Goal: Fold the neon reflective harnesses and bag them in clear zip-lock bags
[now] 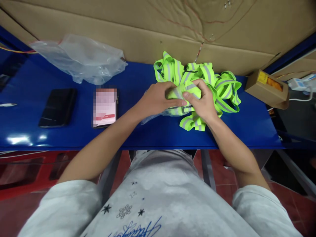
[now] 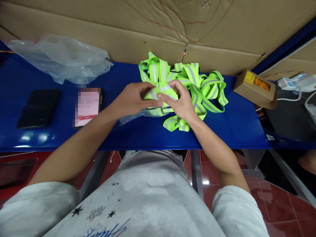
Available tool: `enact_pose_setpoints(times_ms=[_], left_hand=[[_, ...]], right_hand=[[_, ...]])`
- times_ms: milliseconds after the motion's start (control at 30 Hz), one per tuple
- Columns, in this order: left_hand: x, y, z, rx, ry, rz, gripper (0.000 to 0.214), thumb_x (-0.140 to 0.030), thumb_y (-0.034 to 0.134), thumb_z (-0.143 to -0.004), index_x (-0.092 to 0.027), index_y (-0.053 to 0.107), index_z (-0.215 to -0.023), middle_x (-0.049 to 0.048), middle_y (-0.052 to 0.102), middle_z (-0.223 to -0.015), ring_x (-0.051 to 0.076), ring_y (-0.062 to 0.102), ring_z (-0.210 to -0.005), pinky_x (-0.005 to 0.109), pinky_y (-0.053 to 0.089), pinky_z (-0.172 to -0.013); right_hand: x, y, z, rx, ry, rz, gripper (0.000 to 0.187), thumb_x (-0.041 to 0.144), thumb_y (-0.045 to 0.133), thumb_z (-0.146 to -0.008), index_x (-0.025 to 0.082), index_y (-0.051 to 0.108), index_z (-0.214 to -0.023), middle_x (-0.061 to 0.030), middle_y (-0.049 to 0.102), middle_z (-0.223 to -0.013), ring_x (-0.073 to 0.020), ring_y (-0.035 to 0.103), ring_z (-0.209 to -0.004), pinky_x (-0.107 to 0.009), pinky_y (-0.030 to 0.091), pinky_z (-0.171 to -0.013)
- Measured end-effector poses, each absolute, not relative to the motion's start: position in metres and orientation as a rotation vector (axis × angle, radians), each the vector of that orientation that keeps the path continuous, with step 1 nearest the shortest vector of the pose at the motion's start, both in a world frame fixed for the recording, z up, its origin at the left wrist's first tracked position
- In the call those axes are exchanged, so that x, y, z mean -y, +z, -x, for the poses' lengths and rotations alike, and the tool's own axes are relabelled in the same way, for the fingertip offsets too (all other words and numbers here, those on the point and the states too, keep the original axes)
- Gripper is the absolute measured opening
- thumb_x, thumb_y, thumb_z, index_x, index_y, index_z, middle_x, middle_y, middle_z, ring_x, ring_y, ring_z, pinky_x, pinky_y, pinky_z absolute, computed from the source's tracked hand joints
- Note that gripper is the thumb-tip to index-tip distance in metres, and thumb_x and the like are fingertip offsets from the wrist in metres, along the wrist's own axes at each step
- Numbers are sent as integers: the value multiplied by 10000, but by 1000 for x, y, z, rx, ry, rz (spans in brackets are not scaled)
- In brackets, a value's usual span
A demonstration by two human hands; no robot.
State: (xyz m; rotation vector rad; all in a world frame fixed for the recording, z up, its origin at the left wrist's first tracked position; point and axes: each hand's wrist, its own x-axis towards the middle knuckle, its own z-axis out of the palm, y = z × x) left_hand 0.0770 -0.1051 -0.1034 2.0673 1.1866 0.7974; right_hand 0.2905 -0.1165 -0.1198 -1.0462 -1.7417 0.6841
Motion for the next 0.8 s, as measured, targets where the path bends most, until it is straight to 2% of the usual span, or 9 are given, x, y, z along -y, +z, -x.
enact_pose_setpoints(times_ms=[167,333,567,667,733,800], left_hand=[[102,-108,-90,-961,804,-1692,658,-642,907,-638,-170,755,-1070,55,763,-999,224,679,-894,333,517,-771],[109,-114,-93,-764,632,-1264,610,-628,927,-644,-166,777,-1012,77,791,-1014,246,742,-904,353,581,-774],[108,-125,-92,-968,878,-1581,500,-623,883,-731,-205,775,-983,46,770,-983,263,707,-957,377,568,-769],[105,-123,-88,-1038,909,-1689,469,-631,857,-760,-229,765,-984,47,766,-995,272,690,-983,396,561,-786],[104,-118,-86,-1039,935,-1753,482,-628,848,-763,-229,756,-1018,47,768,-1016,267,687,-995,405,557,-831],[106,-113,-84,-1003,947,-1820,492,-600,841,-767,-219,747,-1064,48,773,-1049,254,694,-1000,403,551,-892]], right_hand=[[123,-121,-292,1738,467,1079,506,771,501,-991,279,596,-930,-26,615,-843,-221,603,-819,-395,530,-797],[125,-121,-292,1759,490,1093,412,675,479,-1048,289,591,-958,-43,641,-906,-239,616,-877,-415,534,-861],[130,-121,-285,1715,531,1079,382,659,664,-965,280,713,-962,-52,701,-925,-244,667,-874,-428,587,-845],[138,-118,-284,1744,664,1101,443,687,561,-1011,299,763,-1081,-46,734,-945,-243,700,-890,-430,603,-873],[141,-117,-284,1813,821,1070,547,734,462,-1028,308,772,-1176,-46,763,-1030,-258,724,-1004,-435,601,-953],[140,-118,-284,1896,1001,980,609,777,483,-996,299,766,-1246,-43,773,-1124,-274,717,-1136,-438,588,-1022]])
